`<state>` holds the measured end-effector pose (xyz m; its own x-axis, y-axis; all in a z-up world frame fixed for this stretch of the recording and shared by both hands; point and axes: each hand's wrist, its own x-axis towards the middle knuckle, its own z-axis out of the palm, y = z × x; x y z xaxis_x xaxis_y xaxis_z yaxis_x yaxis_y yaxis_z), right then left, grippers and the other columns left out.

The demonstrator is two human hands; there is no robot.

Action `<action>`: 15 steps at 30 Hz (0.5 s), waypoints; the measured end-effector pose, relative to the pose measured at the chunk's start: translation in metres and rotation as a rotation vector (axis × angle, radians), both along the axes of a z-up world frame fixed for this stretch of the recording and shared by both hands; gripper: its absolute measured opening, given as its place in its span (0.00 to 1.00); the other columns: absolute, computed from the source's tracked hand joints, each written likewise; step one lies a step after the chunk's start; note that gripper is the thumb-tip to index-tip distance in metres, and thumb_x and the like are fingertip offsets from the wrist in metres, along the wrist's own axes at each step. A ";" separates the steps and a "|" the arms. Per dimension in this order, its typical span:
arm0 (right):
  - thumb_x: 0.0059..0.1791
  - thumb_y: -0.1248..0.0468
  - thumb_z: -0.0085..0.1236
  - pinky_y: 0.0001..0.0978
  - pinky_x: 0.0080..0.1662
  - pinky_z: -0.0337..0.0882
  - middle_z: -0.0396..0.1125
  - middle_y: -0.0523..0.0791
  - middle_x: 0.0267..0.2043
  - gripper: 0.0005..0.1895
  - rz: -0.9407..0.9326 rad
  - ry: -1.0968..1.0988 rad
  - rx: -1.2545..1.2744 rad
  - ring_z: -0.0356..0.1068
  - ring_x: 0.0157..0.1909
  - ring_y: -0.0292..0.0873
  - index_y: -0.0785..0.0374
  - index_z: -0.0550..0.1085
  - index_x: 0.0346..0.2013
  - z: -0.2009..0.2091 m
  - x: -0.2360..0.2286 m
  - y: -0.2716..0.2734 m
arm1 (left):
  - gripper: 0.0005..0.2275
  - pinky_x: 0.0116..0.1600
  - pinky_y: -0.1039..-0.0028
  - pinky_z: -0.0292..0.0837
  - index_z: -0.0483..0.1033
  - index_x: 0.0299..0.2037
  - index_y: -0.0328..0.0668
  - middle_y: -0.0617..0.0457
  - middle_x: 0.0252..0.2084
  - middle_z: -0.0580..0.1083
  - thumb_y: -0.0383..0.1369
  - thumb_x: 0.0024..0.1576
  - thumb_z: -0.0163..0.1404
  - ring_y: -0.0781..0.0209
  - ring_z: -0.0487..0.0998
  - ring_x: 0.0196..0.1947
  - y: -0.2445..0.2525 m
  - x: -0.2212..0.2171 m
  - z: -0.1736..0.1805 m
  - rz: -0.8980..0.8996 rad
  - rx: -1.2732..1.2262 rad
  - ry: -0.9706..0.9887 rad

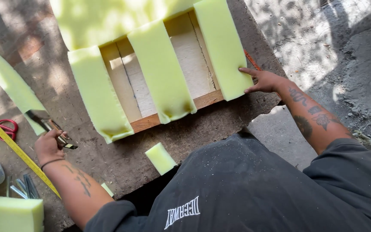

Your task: Trimming excess foam from a wooden furniture frame using scissors after securing it with a staple gun.

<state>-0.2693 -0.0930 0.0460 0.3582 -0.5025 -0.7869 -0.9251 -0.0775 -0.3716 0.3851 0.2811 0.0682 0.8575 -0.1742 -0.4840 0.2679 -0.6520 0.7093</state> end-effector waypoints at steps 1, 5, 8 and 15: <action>0.44 0.52 0.65 0.47 0.68 0.59 0.55 0.46 0.75 0.53 0.011 -0.010 0.007 0.61 0.69 0.53 0.27 0.45 0.77 0.003 0.002 0.002 | 0.06 0.26 0.88 0.68 0.72 0.44 0.46 0.56 0.38 0.81 0.28 0.58 0.48 0.78 0.84 0.33 -0.004 -0.034 0.016 0.011 0.007 -0.010; 0.46 0.53 0.66 0.43 0.59 0.68 0.66 0.55 0.54 0.53 0.072 -0.068 -0.015 0.67 0.52 0.54 0.34 0.44 0.78 0.012 -0.005 0.000 | 0.11 0.41 0.73 0.81 0.79 0.48 0.45 0.59 0.38 0.78 0.38 0.57 0.56 0.67 0.82 0.35 -0.019 -0.192 0.049 0.285 -0.489 -0.171; 0.47 0.43 0.61 0.47 0.53 0.73 0.71 0.57 0.43 0.51 0.219 -0.108 -0.122 0.71 0.47 0.57 0.33 0.43 0.79 -0.022 -0.026 -0.008 | 0.11 0.42 0.68 0.84 0.74 0.52 0.43 0.53 0.39 0.76 0.32 0.60 0.55 0.60 0.81 0.35 -0.072 -0.321 0.055 0.140 -0.581 -0.083; 0.50 0.34 0.52 0.56 0.47 0.75 0.75 0.56 0.42 0.51 0.460 -0.199 -0.252 0.77 0.47 0.60 0.38 0.38 0.79 -0.048 -0.046 -0.022 | 0.24 0.65 0.45 0.66 0.70 0.63 0.50 0.42 0.56 0.76 0.51 0.60 0.51 0.39 0.73 0.61 -0.198 -0.509 0.025 -0.856 0.221 0.175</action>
